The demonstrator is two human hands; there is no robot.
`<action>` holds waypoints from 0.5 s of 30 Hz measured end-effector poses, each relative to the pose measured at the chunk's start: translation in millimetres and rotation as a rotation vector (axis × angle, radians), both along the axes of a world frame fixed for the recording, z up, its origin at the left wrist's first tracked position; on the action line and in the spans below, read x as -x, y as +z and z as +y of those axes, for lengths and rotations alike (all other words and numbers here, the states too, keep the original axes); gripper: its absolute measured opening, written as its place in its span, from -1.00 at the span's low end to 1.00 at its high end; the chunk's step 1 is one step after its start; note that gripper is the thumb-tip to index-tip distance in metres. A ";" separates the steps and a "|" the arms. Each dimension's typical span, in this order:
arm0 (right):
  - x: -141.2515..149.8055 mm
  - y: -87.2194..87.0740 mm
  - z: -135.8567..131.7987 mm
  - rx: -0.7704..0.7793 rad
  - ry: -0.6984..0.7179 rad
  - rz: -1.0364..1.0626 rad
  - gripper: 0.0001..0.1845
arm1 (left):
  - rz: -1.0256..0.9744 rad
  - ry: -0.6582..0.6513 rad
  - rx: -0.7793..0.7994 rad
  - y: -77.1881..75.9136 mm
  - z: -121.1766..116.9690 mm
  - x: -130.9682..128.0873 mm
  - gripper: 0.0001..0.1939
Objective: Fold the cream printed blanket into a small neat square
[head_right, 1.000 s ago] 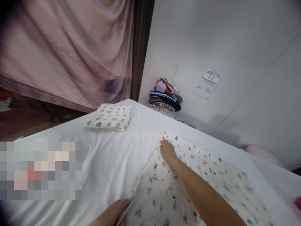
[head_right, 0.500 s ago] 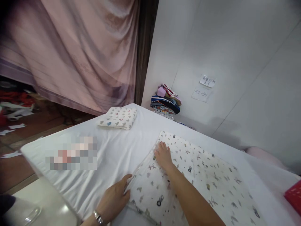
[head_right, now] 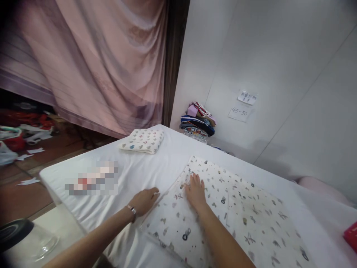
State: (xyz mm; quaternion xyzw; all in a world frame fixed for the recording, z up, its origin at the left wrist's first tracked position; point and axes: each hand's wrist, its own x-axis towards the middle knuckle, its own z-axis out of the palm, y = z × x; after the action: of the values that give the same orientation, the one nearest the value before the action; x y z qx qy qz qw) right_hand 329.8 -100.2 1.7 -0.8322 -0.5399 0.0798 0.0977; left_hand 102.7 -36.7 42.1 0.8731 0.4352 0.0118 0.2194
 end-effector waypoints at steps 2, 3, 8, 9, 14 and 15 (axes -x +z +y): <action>-18.1 0.5 -8.6 0.007 -0.057 -0.040 -0.33 | 0.006 -0.003 -0.034 1.6 16.8 -27.0 -0.62; -28.6 -0.3 -13.5 0.004 -0.087 -0.072 -0.33 | 0.008 0.000 -0.031 1.0 24.1 -42.1 -0.64; -74.0 -17.2 -39.3 0.029 -0.215 -0.173 -0.33 | -0.013 0.017 0.032 -11.5 44.7 -109.0 -0.72; -78.7 -22.7 -43.2 0.047 -0.230 -0.169 -0.33 | -0.017 0.022 0.056 -14.5 46.5 -117.9 -0.73; -82.7 -43.0 -48.8 0.052 -0.251 -0.229 -0.36 | -0.020 0.080 0.182 -23.7 56.0 -140.3 -0.77; -82.0 -44.1 -48.2 0.048 -0.250 -0.241 -0.37 | -0.023 0.091 0.197 -24.5 58.6 -142.1 -0.77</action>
State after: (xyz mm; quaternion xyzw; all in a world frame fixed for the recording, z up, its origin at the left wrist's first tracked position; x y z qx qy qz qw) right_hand 411.8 -148.4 -42.3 -0.8985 -0.4380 -0.0204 0.0215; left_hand 244.8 21.9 17.6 0.8266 0.4708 -0.0111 0.3082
